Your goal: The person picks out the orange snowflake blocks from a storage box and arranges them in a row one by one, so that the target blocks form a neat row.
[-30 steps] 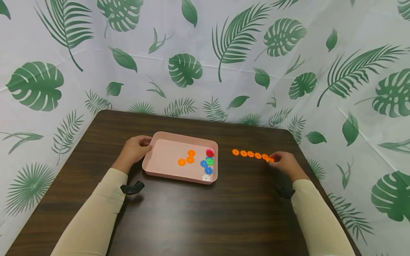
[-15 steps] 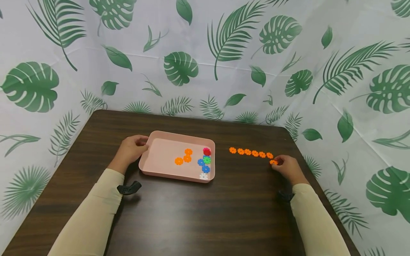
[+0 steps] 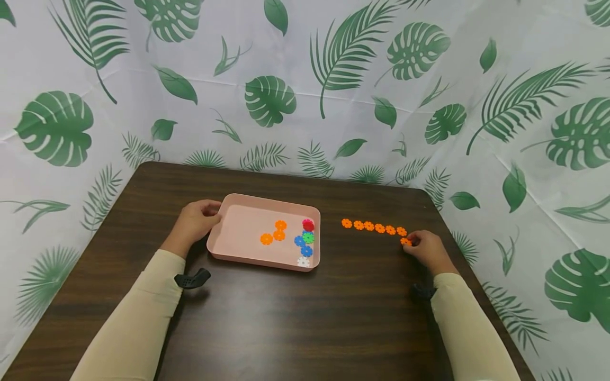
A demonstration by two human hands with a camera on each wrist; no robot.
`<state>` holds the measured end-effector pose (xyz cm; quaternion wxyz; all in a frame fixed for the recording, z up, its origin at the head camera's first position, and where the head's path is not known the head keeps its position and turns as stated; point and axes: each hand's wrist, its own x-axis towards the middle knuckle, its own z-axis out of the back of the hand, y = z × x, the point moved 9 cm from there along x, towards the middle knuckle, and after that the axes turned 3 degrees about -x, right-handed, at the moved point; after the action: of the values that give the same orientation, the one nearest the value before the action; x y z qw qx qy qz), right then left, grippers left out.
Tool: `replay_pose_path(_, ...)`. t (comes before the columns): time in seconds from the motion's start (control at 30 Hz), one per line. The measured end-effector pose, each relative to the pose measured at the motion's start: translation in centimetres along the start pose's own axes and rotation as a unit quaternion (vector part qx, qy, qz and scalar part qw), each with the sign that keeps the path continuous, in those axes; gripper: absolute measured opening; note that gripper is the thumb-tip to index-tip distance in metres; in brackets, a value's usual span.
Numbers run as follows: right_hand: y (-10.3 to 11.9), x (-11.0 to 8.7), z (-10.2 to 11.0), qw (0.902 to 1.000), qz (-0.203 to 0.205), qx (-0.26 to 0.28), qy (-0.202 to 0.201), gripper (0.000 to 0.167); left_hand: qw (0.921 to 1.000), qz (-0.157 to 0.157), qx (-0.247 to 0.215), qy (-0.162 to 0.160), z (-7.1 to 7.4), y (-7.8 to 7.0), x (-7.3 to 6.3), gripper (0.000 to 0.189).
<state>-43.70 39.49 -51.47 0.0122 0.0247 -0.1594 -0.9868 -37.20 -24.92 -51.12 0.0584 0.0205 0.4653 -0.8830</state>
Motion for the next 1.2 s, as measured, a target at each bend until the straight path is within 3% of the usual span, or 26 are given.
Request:
replay_pose_path(0.4, 1.2, -0.3, 0.9, 0.9997, 0.02, 0.005, -0.015, 0.044, 1.0, -0.001, -0.001, -0.001, 0.1, 0.2, 0.0, 0.047)
replay_pose_path(0.6, 3.6, 0.2, 2.3, 0.9987, 0.036, 0.027, -0.025, 0.05, 1.0, 0.002, -0.001, -0.003, 0.2, 0.1, -0.2, 0.047)
replay_pose_path(0.77, 7.5, 1.2, 3.7, 0.9962, 0.076, 0.032, -0.027, 0.052, 1.0, -0.001, 0.001, -0.005, 0.2, 0.1, -0.2, 0.047)
replay_pose_path(0.93, 12.9, 2.4, 4.4, 0.9914, 0.125, 0.036, -0.018, 0.052, 1.0, -0.002, -0.003, -0.005, 0.1, 0.2, -0.1, 0.048)
replay_pose_path(1.2, 22.6, 3.2, 2.9, 0.9761, 0.212, 0.045, 0.021, 0.048, 1.0, 0.0, -0.005, -0.007, 0.0, 0.0, 0.0, 0.047)
